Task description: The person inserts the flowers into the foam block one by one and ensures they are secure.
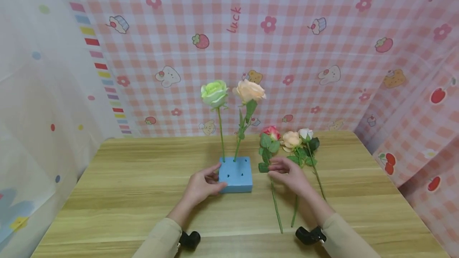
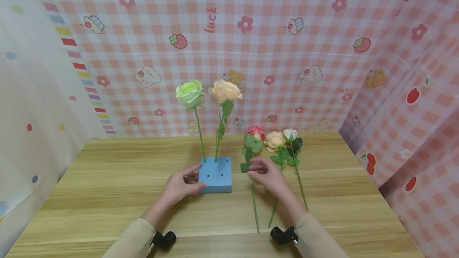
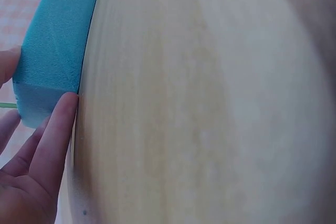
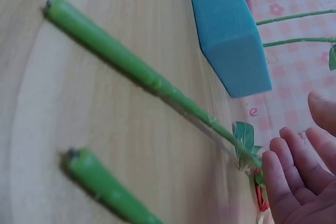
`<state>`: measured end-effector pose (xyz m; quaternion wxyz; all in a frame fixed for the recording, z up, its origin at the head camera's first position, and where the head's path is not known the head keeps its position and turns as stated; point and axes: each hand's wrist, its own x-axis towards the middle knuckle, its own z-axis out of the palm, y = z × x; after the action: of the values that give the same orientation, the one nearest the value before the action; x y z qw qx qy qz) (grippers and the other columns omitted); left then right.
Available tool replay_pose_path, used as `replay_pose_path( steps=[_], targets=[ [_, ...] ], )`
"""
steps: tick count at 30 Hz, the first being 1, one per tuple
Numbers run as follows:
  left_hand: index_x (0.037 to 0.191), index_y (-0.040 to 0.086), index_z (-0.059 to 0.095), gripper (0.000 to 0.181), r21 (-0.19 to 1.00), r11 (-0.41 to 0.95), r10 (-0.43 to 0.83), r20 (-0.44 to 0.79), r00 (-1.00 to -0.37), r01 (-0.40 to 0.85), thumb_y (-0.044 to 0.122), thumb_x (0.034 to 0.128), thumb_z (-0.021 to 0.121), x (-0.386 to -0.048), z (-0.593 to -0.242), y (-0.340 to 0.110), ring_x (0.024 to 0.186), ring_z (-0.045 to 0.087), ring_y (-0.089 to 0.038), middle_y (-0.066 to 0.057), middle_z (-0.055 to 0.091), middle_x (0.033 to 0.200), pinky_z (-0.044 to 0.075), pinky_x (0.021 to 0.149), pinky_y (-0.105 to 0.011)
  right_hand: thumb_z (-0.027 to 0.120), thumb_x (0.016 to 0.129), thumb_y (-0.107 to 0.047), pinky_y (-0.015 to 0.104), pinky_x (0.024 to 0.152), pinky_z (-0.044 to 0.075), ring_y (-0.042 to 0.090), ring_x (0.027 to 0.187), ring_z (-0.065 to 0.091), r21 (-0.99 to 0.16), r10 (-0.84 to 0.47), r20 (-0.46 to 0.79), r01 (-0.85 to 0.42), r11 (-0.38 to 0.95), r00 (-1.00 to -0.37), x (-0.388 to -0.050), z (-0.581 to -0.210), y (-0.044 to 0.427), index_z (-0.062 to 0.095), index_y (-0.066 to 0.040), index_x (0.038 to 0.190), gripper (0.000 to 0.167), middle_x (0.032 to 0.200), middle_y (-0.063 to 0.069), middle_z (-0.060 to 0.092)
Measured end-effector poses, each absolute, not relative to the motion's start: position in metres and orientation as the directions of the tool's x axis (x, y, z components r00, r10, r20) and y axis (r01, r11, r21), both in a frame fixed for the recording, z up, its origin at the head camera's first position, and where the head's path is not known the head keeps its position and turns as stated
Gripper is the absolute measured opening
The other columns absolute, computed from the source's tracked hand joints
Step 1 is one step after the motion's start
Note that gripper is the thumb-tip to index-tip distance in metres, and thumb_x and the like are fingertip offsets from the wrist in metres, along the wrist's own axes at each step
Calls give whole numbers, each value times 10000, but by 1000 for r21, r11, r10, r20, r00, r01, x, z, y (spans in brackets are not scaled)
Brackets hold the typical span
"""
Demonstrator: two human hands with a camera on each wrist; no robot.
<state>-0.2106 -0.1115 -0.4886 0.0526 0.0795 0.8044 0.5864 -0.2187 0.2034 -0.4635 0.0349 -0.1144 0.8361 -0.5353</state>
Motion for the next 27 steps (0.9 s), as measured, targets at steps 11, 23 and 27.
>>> replay_pose_path(
  steps=[11, 23, 27],
  targets=[
    [1389, 108, 591, 657, 949, 309, 186, 4, -983, 62, 161, 789, 853, -210, -488, -111, 896, 651, -238, -114, 659, 1031, 608, 649, -310, 702, 935, -110, 325, 902, 530, 362, 1103, 606, -906, -249, 29, -131, 403, -968, -216, -470, 216, 516, 75, 1356, 497, 1203, 246, 638],
    [1390, 113, 592, 661, 948, 312, 185, 1, -983, 59, 165, 786, 856, -211, -489, -112, 897, 654, -237, -115, 661, 1026, 607, 650, -309, 706, 920, -64, 318, 830, 573, 366, 1094, 595, -942, -263, -79, -14, 334, -961, -209, -476, 220, 409, 121, 1412, 604, 1229, 297, 592],
    [1389, 112, 592, 661, 947, 315, 186, 5, -983, 65, 168, 786, 857, -212, -490, -112, 899, 657, -238, -117, 662, 1027, 606, 649, -306, 698, 925, -62, 316, 809, 569, 341, 1076, 599, -941, -256, -94, 2, 337, -962, -207, -477, 218, 403, 125, 1414, 601, 1227, 293, 591]
  ],
)
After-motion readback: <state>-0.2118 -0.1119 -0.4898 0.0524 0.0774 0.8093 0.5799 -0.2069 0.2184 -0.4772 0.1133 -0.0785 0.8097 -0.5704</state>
